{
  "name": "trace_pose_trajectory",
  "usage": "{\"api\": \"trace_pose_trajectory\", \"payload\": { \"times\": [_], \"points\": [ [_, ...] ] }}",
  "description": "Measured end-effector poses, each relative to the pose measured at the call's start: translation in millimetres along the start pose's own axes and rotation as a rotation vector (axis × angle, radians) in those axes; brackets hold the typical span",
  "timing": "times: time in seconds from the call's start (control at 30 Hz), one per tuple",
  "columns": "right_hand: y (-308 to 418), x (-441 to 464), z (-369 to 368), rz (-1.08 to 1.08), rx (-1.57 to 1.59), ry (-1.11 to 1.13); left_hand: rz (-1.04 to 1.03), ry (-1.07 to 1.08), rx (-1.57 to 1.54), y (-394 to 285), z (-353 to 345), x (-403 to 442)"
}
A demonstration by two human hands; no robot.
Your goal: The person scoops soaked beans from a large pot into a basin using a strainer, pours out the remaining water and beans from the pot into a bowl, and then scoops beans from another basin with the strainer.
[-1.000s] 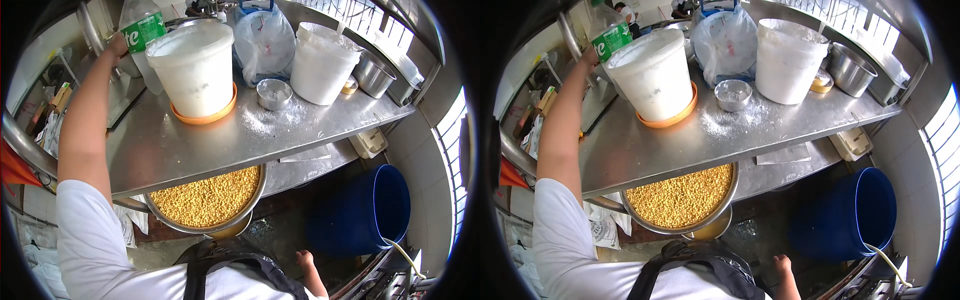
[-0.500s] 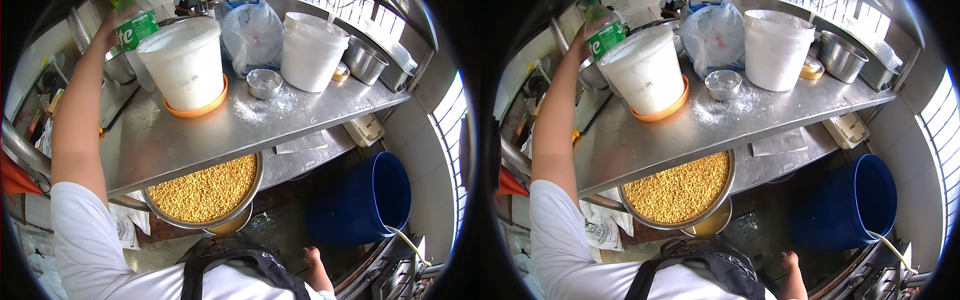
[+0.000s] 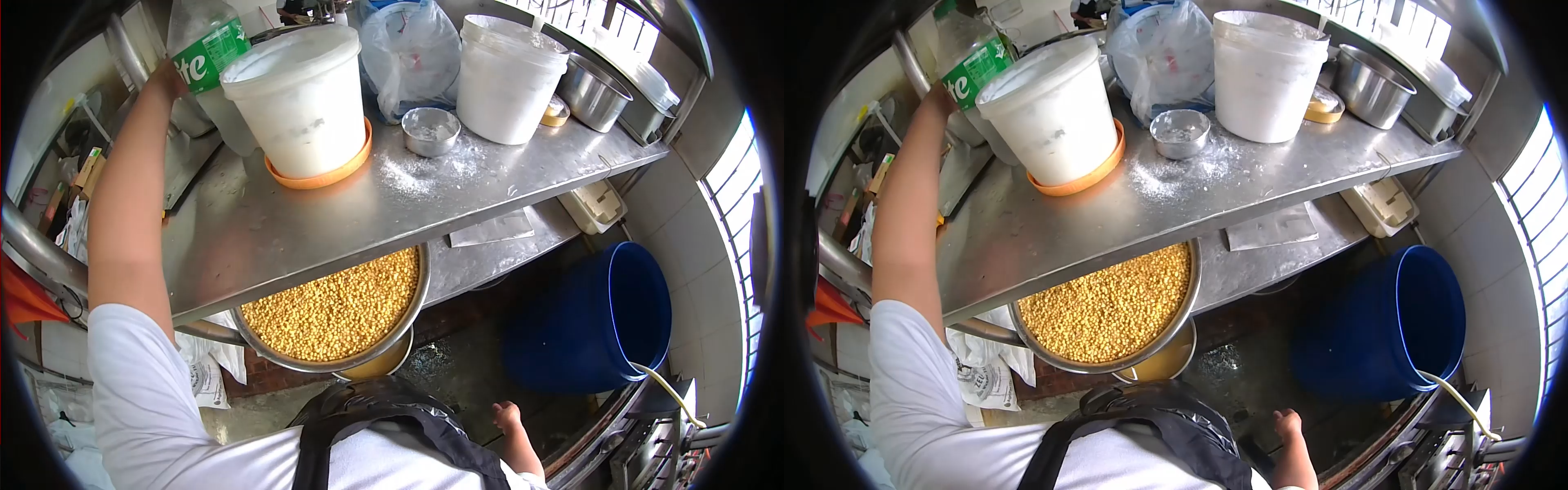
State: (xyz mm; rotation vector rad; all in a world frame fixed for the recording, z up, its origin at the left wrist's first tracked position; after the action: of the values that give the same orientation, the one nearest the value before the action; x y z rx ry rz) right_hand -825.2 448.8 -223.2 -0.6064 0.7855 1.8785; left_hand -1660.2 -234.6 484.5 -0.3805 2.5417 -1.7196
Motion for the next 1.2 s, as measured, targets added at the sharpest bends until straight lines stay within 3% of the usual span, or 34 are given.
{"api": "trace_pose_trajectory", "payload": {
  "times": [0.6, 0.77, 0.97, 1.2],
  "points": [
    [-12, 9, 3, -0.031, -0.04, 0.047, 0.059, 0.097, 0.358, -11, 29, -75],
    [-27, 14, -3, -0.072, -0.036, 0.055, 0.052, 0.2, 0.517, 6, 13, -131],
    [-42, 50, -15, 0.027, -0.107, 0.071, 0.136, 0.584, 0.499, 34, 26, -100],
    [-6, 22, -3, 0.013, 0.009, 0.064, 0.2, 0.689, 0.419, 39, 38, -108]
  ]
}}
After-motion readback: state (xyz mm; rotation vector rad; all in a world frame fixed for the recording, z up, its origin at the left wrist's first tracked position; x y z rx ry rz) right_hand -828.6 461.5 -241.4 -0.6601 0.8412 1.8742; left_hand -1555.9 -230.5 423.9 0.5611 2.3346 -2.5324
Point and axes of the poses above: each hand's wrist, its own x-axis towards the middle knuckle, its own z-axis out of the back of the hand, y = z × x, the point moved 6 cm from there along x, towards the middle knuckle, and after that the axes turned 4 degrees about -x, right-handed, at the moved point
